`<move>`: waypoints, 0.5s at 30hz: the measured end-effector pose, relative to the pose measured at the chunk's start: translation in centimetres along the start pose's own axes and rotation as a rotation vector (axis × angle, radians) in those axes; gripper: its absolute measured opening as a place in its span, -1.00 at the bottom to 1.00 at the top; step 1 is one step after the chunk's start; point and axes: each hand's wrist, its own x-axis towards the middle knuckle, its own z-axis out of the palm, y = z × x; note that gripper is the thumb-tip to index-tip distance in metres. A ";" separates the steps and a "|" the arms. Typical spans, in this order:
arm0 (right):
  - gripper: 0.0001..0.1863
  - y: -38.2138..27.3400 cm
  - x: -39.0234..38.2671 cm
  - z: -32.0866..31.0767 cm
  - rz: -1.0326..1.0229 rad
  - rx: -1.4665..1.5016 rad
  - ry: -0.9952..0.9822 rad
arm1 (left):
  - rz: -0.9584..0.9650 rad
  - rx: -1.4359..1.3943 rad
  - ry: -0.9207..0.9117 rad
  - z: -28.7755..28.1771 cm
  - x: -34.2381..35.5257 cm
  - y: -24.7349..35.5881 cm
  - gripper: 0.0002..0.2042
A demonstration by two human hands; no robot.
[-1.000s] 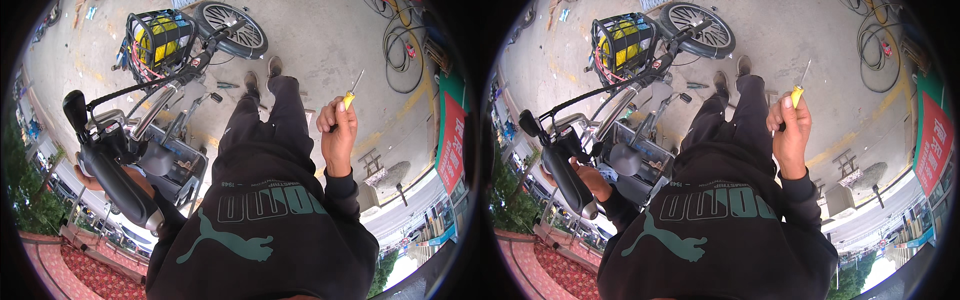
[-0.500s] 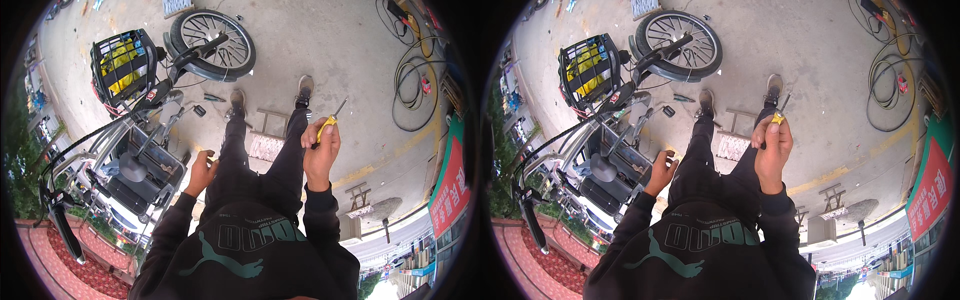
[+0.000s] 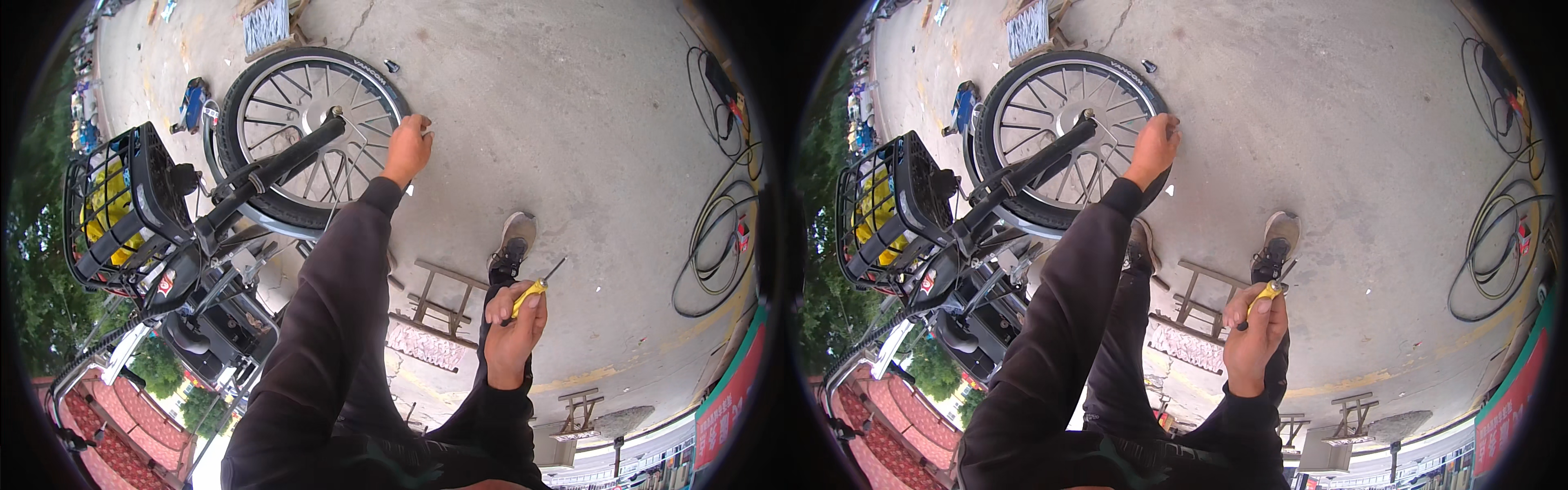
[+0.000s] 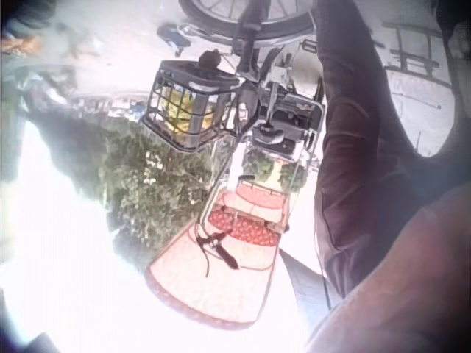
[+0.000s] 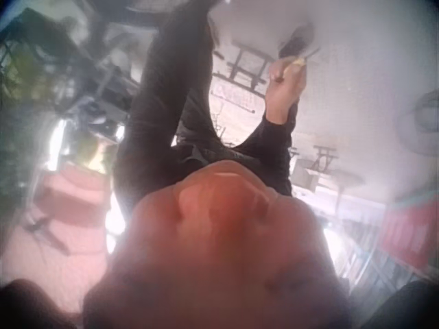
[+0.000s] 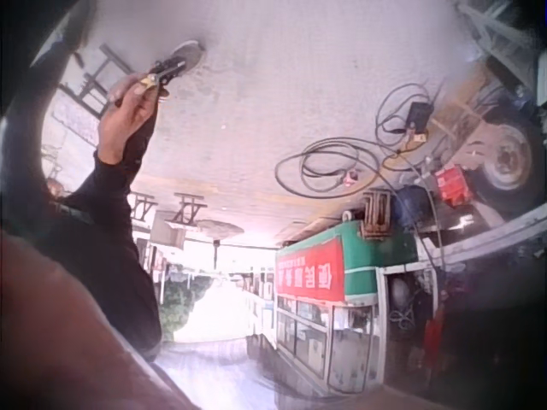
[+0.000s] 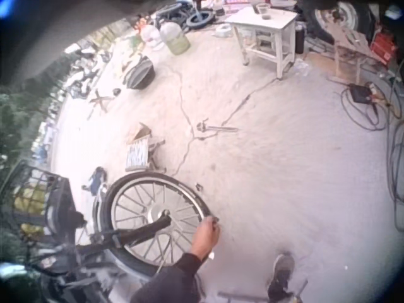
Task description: The person repairs the handlebar controls of an electric bicycle. They connect wires to the throttle and brake lever, then use a screwdriver to tighten screws on the handlebar components.
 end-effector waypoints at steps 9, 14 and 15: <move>-0.62 1.0 3.3 -2.7 0.023 -0.005 0.182 | -0.134 0.040 0.186 10.9 21.4 -9.7 -0.72; -0.56 -1.1 5.1 -1.3 0.126 0.028 0.138 | -0.131 0.006 0.191 11.8 23.3 -11.0 -0.80; -0.54 -1.0 5.1 -1.3 0.100 0.028 0.159 | -0.112 0.017 0.156 12.1 23.8 -10.7 -0.82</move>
